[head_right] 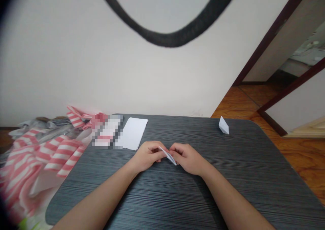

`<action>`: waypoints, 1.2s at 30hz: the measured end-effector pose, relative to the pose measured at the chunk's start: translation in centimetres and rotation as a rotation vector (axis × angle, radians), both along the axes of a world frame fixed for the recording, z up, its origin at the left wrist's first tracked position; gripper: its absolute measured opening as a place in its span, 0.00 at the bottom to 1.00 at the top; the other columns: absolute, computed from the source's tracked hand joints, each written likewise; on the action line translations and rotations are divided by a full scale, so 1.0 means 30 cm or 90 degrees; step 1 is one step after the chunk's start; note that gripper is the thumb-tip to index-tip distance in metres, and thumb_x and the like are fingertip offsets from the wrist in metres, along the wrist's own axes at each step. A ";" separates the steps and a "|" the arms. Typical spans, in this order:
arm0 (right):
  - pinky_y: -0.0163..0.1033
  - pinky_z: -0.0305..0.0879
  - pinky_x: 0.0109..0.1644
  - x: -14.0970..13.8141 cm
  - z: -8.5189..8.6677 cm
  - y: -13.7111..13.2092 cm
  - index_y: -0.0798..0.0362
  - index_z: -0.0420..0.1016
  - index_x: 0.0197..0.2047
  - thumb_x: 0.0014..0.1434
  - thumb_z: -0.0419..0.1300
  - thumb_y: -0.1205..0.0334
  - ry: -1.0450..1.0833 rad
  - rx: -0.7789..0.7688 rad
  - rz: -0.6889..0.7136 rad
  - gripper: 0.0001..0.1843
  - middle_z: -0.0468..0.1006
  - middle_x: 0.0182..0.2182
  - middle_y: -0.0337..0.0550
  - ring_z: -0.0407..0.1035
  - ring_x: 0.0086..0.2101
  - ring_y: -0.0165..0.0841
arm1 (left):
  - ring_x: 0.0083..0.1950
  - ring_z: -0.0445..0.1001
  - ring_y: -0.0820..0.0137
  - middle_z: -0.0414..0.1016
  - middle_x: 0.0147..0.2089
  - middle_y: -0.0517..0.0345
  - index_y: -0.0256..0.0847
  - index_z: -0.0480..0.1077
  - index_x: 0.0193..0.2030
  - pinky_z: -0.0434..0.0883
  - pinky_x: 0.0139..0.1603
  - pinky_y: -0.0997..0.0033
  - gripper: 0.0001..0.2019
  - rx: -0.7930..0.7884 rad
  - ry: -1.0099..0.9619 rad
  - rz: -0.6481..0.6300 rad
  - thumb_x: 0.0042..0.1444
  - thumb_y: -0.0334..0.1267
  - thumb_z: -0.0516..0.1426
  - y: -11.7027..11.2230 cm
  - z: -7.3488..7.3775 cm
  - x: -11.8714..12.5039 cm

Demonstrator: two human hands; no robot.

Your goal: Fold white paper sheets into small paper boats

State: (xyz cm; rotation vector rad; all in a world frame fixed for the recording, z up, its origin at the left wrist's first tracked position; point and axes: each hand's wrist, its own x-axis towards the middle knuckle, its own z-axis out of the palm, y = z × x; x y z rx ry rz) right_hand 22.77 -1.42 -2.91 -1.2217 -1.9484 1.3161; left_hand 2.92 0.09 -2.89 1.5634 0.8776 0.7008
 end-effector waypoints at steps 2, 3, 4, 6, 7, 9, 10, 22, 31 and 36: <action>0.33 0.61 0.30 0.001 -0.002 0.000 0.55 0.69 0.28 0.60 0.52 0.66 -0.004 0.003 0.011 0.10 0.70 0.22 0.37 0.65 0.24 0.28 | 0.25 0.65 0.77 0.68 0.26 0.59 0.34 0.72 0.30 0.62 0.26 0.77 0.11 0.004 0.001 -0.007 0.54 0.41 0.57 0.001 0.004 -0.001; 0.33 0.61 0.31 0.002 -0.003 0.002 0.55 0.70 0.28 0.60 0.52 0.67 -0.005 0.007 0.009 0.10 0.71 0.23 0.38 0.66 0.24 0.28 | 0.25 0.65 0.77 0.67 0.26 0.60 0.35 0.70 0.29 0.62 0.26 0.77 0.10 -0.004 0.000 -0.009 0.54 0.41 0.56 0.001 0.003 -0.001; 0.34 0.62 0.32 0.003 -0.006 0.003 0.55 0.70 0.28 0.60 0.52 0.67 -0.003 0.013 0.001 0.10 0.71 0.23 0.38 0.66 0.25 0.28 | 0.25 0.65 0.77 0.66 0.25 0.60 0.35 0.69 0.29 0.62 0.26 0.77 0.10 -0.016 -0.002 -0.009 0.54 0.41 0.56 0.001 0.002 -0.001; 0.34 0.62 0.33 0.007 -0.012 0.008 0.55 0.71 0.31 0.62 0.51 0.66 0.015 0.027 -0.031 0.11 0.72 0.23 0.38 0.67 0.25 0.28 | 0.24 0.65 0.77 0.66 0.24 0.61 0.36 0.67 0.31 0.62 0.26 0.77 0.09 -0.046 -0.007 -0.009 0.56 0.40 0.54 0.002 -0.004 0.000; 0.34 0.61 0.32 0.010 -0.017 0.011 0.55 0.71 0.32 0.63 0.50 0.64 0.038 0.026 -0.054 0.11 0.72 0.22 0.38 0.66 0.24 0.28 | 0.24 0.65 0.77 0.67 0.25 0.61 0.36 0.66 0.33 0.63 0.25 0.77 0.08 -0.060 -0.011 -0.010 0.56 0.39 0.53 0.002 -0.006 0.001; 0.33 0.59 0.27 0.015 -0.028 0.016 0.55 0.71 0.35 0.65 0.47 0.60 0.107 0.005 -0.104 0.14 0.71 0.21 0.38 0.64 0.21 0.27 | 0.23 0.64 0.78 0.69 0.28 0.59 0.36 0.64 0.36 0.63 0.24 0.77 0.06 -0.079 -0.021 -0.014 0.57 0.38 0.51 0.003 -0.010 0.001; 0.33 0.58 0.24 0.018 -0.034 0.018 0.55 0.70 0.37 0.66 0.45 0.58 0.150 -0.014 -0.126 0.15 0.72 0.21 0.39 0.63 0.20 0.27 | 0.23 0.64 0.78 0.70 0.29 0.59 0.37 0.64 0.37 0.63 0.24 0.77 0.06 -0.084 -0.023 -0.014 0.57 0.37 0.51 0.003 -0.010 0.001; 0.33 0.58 0.25 0.019 -0.046 0.018 0.53 0.66 0.50 0.62 0.53 0.58 0.127 0.033 -0.210 0.15 0.73 0.20 0.37 0.62 0.20 0.28 | 0.22 0.63 0.78 0.65 0.24 0.63 0.37 0.65 0.39 0.62 0.23 0.79 0.09 -0.040 0.016 -0.004 0.57 0.40 0.52 0.000 -0.010 0.003; 0.33 0.60 0.26 0.017 -0.054 0.009 0.53 0.67 0.50 0.61 0.54 0.59 0.096 0.070 -0.161 0.15 0.75 0.22 0.38 0.65 0.21 0.28 | 0.23 0.67 0.77 0.74 0.31 0.55 0.37 0.65 0.38 0.64 0.23 0.78 0.10 -0.045 0.032 0.003 0.58 0.42 0.51 -0.003 -0.004 0.003; 0.34 0.61 0.27 0.021 -0.052 0.014 0.53 0.69 0.48 0.61 0.53 0.58 0.058 0.084 -0.158 0.13 0.74 0.22 0.39 0.66 0.23 0.29 | 0.23 0.67 0.76 0.70 0.26 0.60 0.39 0.66 0.44 0.63 0.22 0.79 0.11 -0.029 0.033 0.023 0.58 0.42 0.51 -0.002 -0.011 0.001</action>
